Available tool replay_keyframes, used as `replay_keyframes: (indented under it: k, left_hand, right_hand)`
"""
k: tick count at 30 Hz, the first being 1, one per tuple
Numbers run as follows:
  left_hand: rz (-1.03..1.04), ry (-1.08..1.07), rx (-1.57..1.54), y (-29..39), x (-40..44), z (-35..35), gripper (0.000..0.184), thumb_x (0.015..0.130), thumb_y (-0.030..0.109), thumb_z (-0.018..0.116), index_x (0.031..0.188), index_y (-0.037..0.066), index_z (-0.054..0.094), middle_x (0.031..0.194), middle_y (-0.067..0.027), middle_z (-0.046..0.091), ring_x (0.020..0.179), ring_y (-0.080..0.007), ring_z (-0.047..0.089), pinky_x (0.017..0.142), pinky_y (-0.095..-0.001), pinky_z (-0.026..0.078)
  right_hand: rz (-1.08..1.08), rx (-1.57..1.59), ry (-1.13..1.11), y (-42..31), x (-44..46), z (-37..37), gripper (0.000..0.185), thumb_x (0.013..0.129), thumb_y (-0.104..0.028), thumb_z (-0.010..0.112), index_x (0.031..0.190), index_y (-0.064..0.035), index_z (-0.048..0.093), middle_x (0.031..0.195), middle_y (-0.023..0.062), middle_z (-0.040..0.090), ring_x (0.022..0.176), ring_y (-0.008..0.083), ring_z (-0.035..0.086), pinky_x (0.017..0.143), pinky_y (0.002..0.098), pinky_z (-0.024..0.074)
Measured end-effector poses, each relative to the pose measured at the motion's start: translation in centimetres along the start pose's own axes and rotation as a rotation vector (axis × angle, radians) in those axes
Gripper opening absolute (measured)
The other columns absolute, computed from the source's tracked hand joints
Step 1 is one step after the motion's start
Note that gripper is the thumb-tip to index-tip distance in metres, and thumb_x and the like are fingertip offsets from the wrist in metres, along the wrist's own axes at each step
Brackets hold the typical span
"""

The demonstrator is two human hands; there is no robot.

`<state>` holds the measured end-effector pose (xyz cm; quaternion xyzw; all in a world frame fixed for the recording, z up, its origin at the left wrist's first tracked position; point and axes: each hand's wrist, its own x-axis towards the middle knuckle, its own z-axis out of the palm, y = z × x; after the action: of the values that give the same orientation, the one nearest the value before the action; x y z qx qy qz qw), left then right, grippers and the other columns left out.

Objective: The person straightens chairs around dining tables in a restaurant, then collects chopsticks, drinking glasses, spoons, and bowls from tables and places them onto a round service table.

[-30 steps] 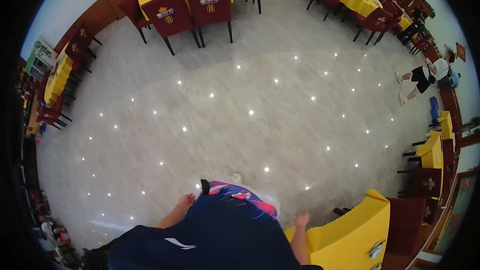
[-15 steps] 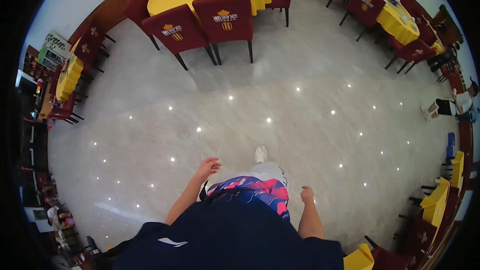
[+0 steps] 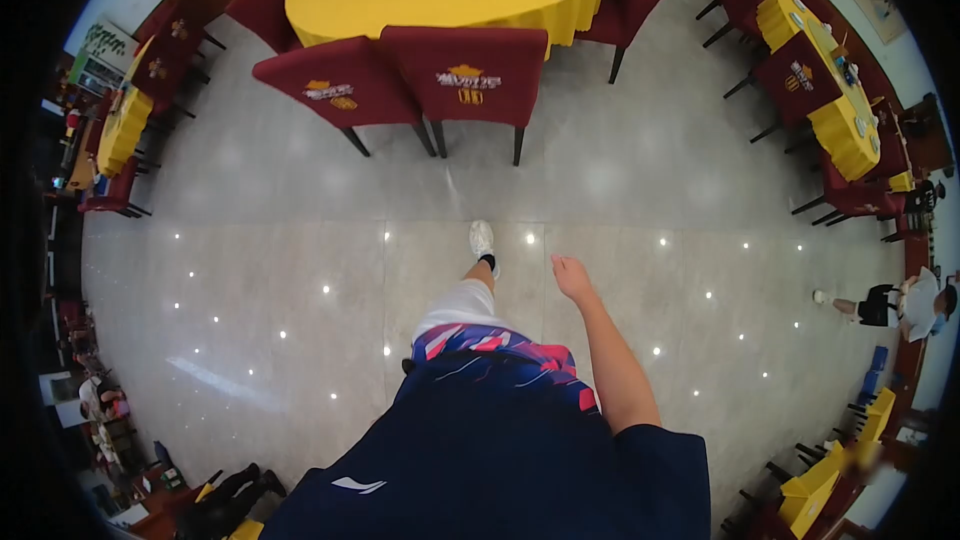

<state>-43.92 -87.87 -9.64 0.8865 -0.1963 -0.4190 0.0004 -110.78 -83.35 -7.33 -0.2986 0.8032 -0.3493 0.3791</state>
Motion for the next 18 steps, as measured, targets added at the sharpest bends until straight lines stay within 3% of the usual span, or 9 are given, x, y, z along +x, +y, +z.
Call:
replay_keyframes:
  k: [2, 4, 5, 7, 8, 9, 11, 14, 18]
  left_hand:
    - [0.655, -0.187, 0.286, 7.3, -0.2, 5.0, 0.025, 0.09, 0.02, 0.047, 0.089, 0.0, 0.063, 0.068, -0.0154, 0.067, 0.049, -0.0216, 0.06, 0.04, -0.0354, 0.046]
    - [1.317, -0.369, 0.523, 14.9, 0.2, 10.2, 0.028, 0.09, 0.021, 0.048, 0.081, 0.002, 0.066, 0.066, -0.0129, 0.067, 0.048, -0.0182, 0.06, 0.042, -0.0328, 0.047]
    - [1.296, -0.387, 0.51, 20.2, 3.2, 15.7, 0.028, 0.09, 0.021, 0.048, 0.081, 0.002, 0.066, 0.066, -0.0129, 0.067, 0.048, -0.0182, 0.06, 0.042, -0.0328, 0.047]
    - [1.1, -0.554, 0.639, 35.0, 3.4, 20.6, 0.025, 0.087, 0.027, 0.055, 0.087, 0.007, 0.069, 0.089, -0.0144, 0.07, 0.088, -0.0316, 0.066, 0.077, -0.0435, 0.052]
    - [1.185, -0.342, 0.9, 42.8, 0.3, 22.5, 0.029, 0.089, 0.029, 0.054, 0.098, 0.005, 0.067, 0.099, -0.0182, 0.068, 0.095, -0.0341, 0.064, 0.081, -0.0454, 0.051]
    - [1.284, -0.149, 0.688, 50.9, -12.7, 22.0, 0.033, 0.091, 0.027, 0.051, 0.112, 0.003, 0.061, 0.104, -0.0229, 0.064, 0.097, -0.0355, 0.062, 0.085, -0.0461, 0.049]
    - [1.557, 0.005, 0.966, 64.3, -25.4, 21.3, 0.05, 0.082, 0.011, 0.06, 0.13, 0.004, 0.048, 0.124, -0.0214, 0.055, 0.113, -0.0387, 0.054, 0.09, -0.0468, 0.046]
    - [2.131, 0.416, 0.899, 76.8, -38.8, 22.1, 0.085, 0.069, 0.011, 0.07, 0.146, 0.009, 0.032, 0.145, -0.0119, 0.04, 0.133, -0.03, 0.038, 0.107, -0.0436, 0.034]
    - [2.061, 0.405, 1.262, 85.2, -41.7, 28.7, 0.092, 0.067, 0.015, 0.077, 0.146, 0.009, 0.031, 0.149, -0.0098, 0.037, 0.136, -0.0268, 0.036, 0.112, -0.0437, 0.027]
  right_hand:
    - [0.077, -0.015, 0.001, -0.6, 3.0, -2.9, 0.045, 0.098, -0.037, 0.045, 0.075, -0.0016, 0.059, 0.063, 0.0082, 0.055, 0.056, 0.0176, 0.053, 0.053, 0.0364, 0.042]
    - [0.483, 0.57, -0.231, -3.5, 5.1, -5.8, 0.035, 0.099, -0.032, 0.043, 0.091, -0.0029, 0.06, 0.064, 0.0042, 0.054, 0.053, 0.0151, 0.051, 0.049, 0.033, 0.042]
    - [0.5, 0.546, -0.233, -5.2, 7.0, -7.6, 0.035, 0.099, -0.032, 0.043, 0.091, -0.0029, 0.06, 0.064, 0.0042, 0.054, 0.053, 0.0151, 0.051, 0.049, 0.033, 0.042]
    - [0.366, 0.226, -0.244, -8.4, 10.6, -11.1, 0.027, 0.098, -0.025, 0.042, 0.106, -0.0053, 0.058, 0.065, 0.0021, 0.054, 0.053, 0.014, 0.051, 0.049, 0.0308, 0.0431]
    - [0.207, 0.079, -0.146, -9.3, 12.8, -13.1, 0.024, 0.097, -0.021, 0.043, 0.108, -0.0052, 0.058, 0.066, 0.0029, 0.055, 0.055, 0.0143, 0.052, 0.05, 0.031, 0.0441]
    - [0.038, -0.064, -0.049, -10.2, 15.7, -15.1, 0.023, 0.096, -0.018, 0.044, 0.109, -0.0052, 0.058, 0.067, 0.0037, 0.056, 0.056, 0.0147, 0.053, 0.052, 0.0313, 0.0451]
    - [-0.166, -0.092, 0.153, -16.6, 21.1, -19.4, 0.023, 0.092, -0.011, 0.048, 0.112, -0.0052, 0.057, 0.067, 0.0059, 0.057, 0.058, 0.0183, 0.056, 0.056, 0.0328, 0.0474]
    - [-0.575, -0.456, 0.424, -26.8, 28.1, -23.7, 0.047, 0.081, -0.009, 0.059, 0.127, -0.0043, 0.05, 0.108, 0.0184, 0.059, 0.098, 0.0354, 0.056, 0.089, 0.0445, 0.044]
    - [-0.69, -0.638, 0.224, -29.4, 38.7, -24.5, 0.064, 0.072, -0.009, 0.067, 0.133, -0.0047, 0.047, 0.117, 0.0178, 0.054, 0.108, 0.0358, 0.053, 0.097, 0.0459, 0.0415]
